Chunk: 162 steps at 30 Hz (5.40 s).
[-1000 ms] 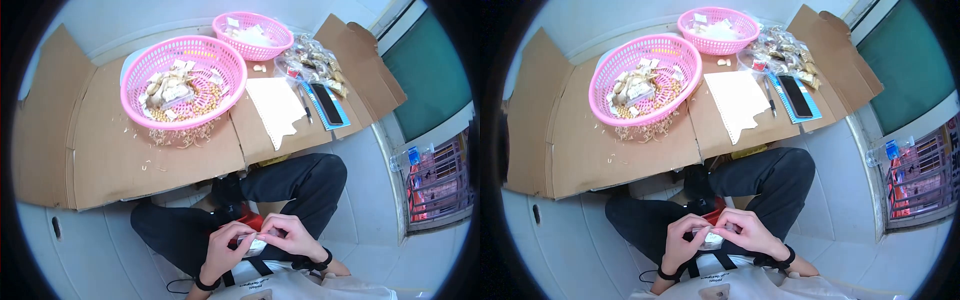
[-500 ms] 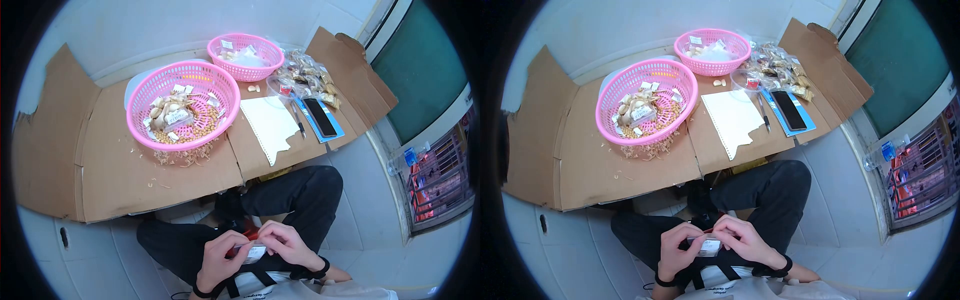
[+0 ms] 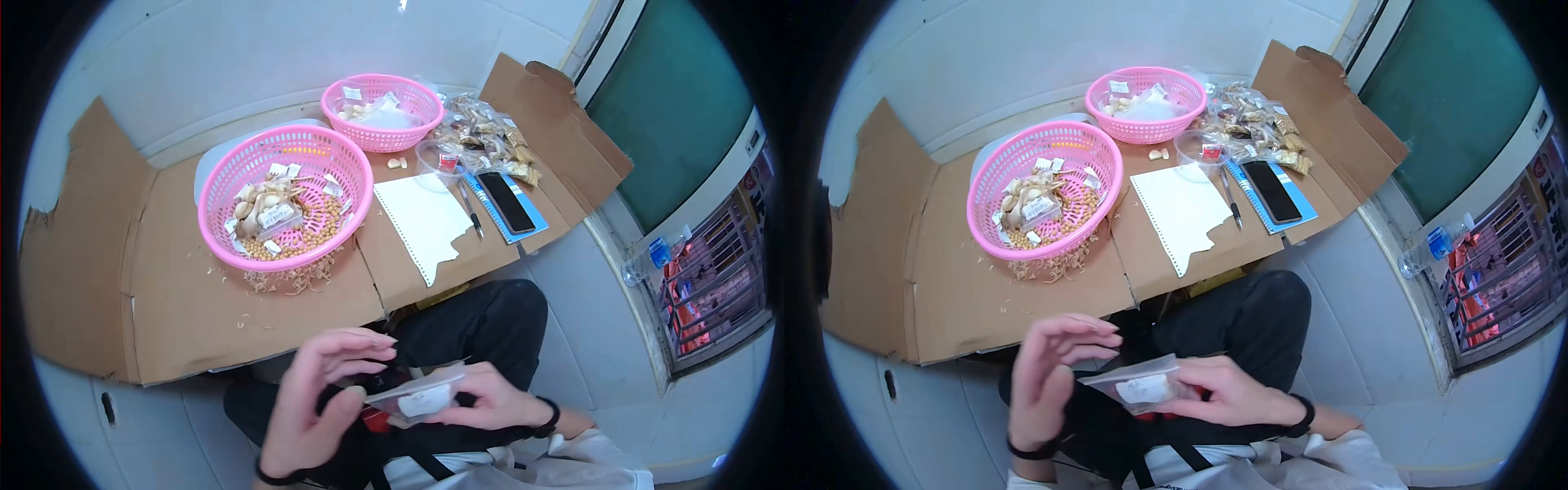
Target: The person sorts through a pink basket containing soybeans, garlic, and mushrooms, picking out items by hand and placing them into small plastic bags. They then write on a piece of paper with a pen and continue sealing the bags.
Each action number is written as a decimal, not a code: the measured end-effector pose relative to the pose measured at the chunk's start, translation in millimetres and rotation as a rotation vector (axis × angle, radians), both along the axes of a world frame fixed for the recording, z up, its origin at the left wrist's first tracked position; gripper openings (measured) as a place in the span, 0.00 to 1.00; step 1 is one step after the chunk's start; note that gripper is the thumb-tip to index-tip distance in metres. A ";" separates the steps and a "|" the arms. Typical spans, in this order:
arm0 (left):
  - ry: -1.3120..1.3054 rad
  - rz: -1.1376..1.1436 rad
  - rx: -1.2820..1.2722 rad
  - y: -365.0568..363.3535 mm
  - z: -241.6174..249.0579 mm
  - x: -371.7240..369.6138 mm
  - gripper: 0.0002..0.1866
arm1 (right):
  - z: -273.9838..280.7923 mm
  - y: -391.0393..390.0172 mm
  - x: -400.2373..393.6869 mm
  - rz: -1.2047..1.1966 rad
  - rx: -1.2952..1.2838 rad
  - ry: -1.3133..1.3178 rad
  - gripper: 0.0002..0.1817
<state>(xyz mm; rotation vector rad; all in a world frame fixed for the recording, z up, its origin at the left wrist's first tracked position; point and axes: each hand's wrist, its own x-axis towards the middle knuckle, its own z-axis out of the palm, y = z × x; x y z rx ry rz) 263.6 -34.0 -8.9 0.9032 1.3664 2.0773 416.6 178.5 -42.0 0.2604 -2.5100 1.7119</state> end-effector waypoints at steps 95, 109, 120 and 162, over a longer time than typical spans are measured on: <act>-0.009 0.405 0.024 -57.9 -31.5 -387.1 0.16 | -37.2 96.1 -1.2 0.439 0.935 -1.012 0.33; -0.021 0.402 0.040 -44.7 -31.8 -369.9 0.15 | -297.4 73.5 152.8 0.674 0.929 -0.623 0.19; 0.034 0.443 0.015 -24.2 -17.9 -321.4 0.13 | -303.6 87.0 239.8 0.743 0.973 -1.034 0.18; 0.020 0.367 0.055 -23.6 -24.8 -310.2 0.10 | 97.9 220.8 -359.6 -0.353 0.924 0.004 0.20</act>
